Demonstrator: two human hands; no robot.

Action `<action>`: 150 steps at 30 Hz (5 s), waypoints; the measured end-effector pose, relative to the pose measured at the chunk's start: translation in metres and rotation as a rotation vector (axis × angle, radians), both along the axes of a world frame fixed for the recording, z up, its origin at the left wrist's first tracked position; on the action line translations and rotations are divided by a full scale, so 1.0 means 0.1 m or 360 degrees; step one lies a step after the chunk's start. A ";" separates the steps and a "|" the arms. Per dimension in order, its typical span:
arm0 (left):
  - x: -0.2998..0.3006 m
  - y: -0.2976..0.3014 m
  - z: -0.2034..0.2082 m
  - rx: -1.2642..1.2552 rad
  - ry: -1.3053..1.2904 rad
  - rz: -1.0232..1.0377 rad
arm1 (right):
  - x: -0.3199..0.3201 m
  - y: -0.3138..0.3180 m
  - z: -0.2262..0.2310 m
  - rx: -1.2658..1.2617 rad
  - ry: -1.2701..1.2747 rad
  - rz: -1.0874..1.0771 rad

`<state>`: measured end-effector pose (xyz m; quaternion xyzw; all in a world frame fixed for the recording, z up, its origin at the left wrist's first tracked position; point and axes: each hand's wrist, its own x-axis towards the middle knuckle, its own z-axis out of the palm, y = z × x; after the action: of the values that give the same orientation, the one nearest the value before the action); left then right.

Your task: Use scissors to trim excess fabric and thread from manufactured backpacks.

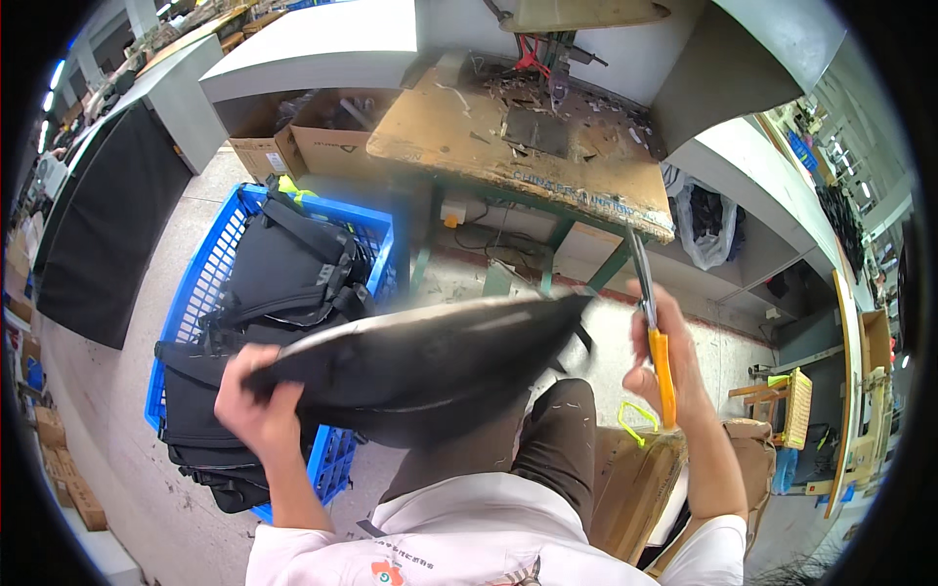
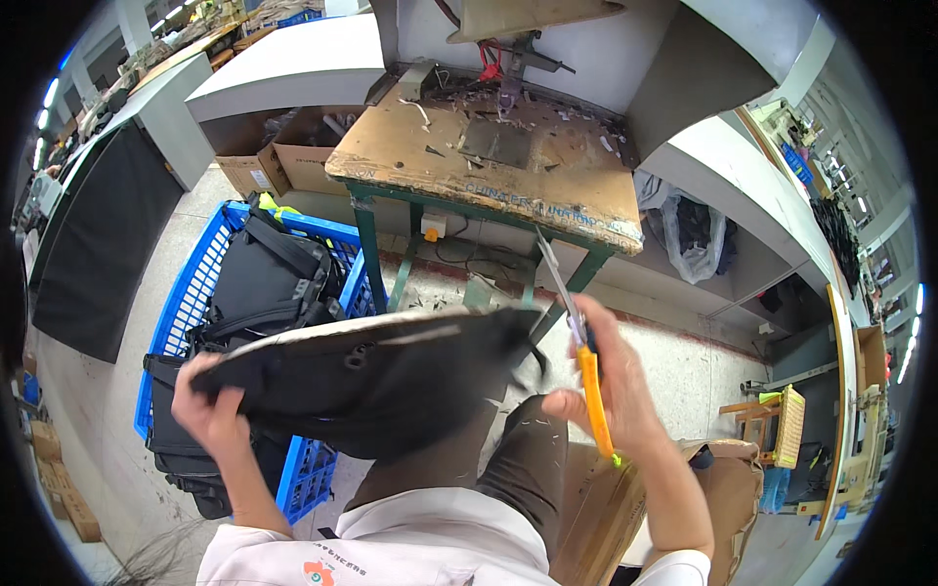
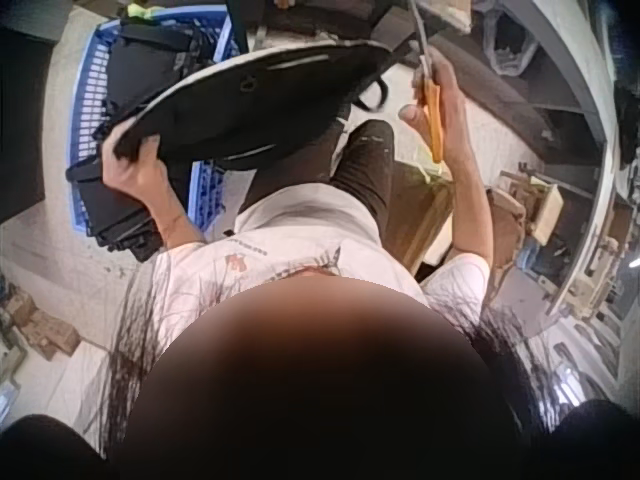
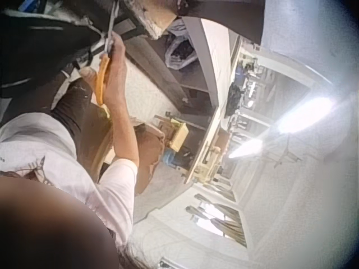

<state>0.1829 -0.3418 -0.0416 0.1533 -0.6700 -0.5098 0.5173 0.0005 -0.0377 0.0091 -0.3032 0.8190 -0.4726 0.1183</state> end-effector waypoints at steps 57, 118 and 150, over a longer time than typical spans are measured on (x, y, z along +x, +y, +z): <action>-1.79 -0.91 0.20 0.0986 0.0110 -0.0575 | -0.89 -0.82 -0.44 -0.1158 -0.0944 -0.0412; -0.21 -0.81 -0.11 0.0968 0.0623 -0.0397 | 0.04 -1.12 -0.68 -0.0972 -0.0816 -0.0309; -1.84 -0.58 -0.52 0.1850 0.0864 -0.0853 | -1.69 -1.30 -0.20 -0.1062 -0.0376 -0.0416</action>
<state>-0.0011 -0.4000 -0.0938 0.1017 -0.1500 -0.9163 0.3570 -0.1687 -0.1675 -0.0110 -0.1615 0.6324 -0.7562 0.0454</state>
